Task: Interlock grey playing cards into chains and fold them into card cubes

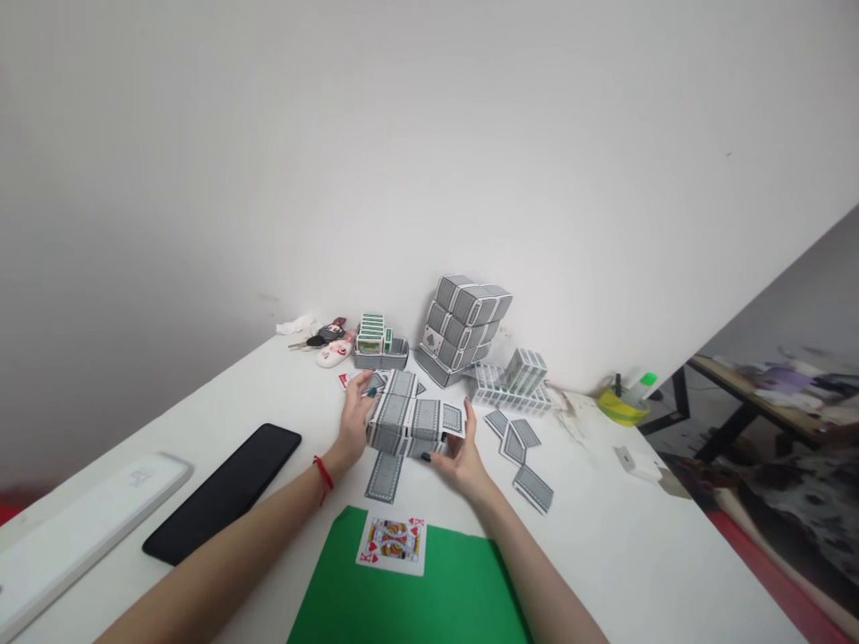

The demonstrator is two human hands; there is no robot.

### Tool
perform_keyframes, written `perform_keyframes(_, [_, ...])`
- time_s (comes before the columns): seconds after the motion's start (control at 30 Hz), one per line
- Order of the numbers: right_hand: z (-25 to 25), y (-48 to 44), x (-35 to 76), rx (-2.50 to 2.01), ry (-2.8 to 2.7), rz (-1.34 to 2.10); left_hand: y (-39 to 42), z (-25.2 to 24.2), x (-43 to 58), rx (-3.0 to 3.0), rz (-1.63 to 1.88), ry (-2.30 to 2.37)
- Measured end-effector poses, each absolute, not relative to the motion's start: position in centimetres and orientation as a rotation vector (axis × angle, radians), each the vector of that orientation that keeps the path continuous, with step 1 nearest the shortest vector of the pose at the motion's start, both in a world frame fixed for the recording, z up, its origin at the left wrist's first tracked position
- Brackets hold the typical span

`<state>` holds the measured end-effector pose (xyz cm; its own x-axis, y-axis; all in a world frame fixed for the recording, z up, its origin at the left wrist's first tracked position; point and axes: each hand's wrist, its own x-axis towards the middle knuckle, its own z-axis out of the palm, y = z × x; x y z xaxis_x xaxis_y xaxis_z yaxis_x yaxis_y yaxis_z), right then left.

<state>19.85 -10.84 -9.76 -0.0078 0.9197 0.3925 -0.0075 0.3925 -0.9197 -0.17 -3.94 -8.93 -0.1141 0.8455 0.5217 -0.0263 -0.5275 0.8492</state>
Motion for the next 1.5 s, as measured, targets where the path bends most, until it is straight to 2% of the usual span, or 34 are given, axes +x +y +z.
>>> perform_keyframes(0.1, [-9.5, -10.5, 19.0, -0.904, -1.429, 0.842, -3.7, -9.9, 0.8, 1.430, 1.559, 0.916])
perform_keyframes(0.3, [-9.9, -10.3, 18.3, -1.073, -1.419, 0.613, -4.2, -10.3, 1.5, 1.499, 1.544, 0.905])
perform_keyframes(0.5, [-9.9, -10.6, 17.5, -1.078, -1.391, 0.621, -4.6, -9.7, 2.0, 1.515, 1.485, 0.967])
perform_keyframes(0.7, [-9.4, -10.6, 17.8, -1.114, -1.372, 0.597, -5.3, -8.5, 1.4, 1.883, 1.499, 1.124])
perform_keyframes(0.83, [-9.6, -10.9, 19.4, -1.084, -1.402, 0.684, -6.2, -6.4, -0.3, 2.478, 1.362, 0.832])
perform_keyframes(0.93, [-8.8, -11.3, 20.7, -1.142, -1.486, 0.423, -6.7, -5.3, -0.7, 2.714, 1.209, 0.690])
perform_keyframes(1.07, [-7.4, -11.7, 21.1, -1.109, -1.836, 0.127, -7.0, -5.3, -0.4, 2.784, 1.111, 0.636])
perform_keyframes(1.5, [-8.7, -11.9, 21.0, -1.118, -1.997, 0.128, -6.3, -6.4, -0.4, 2.809, 1.101, 0.575])
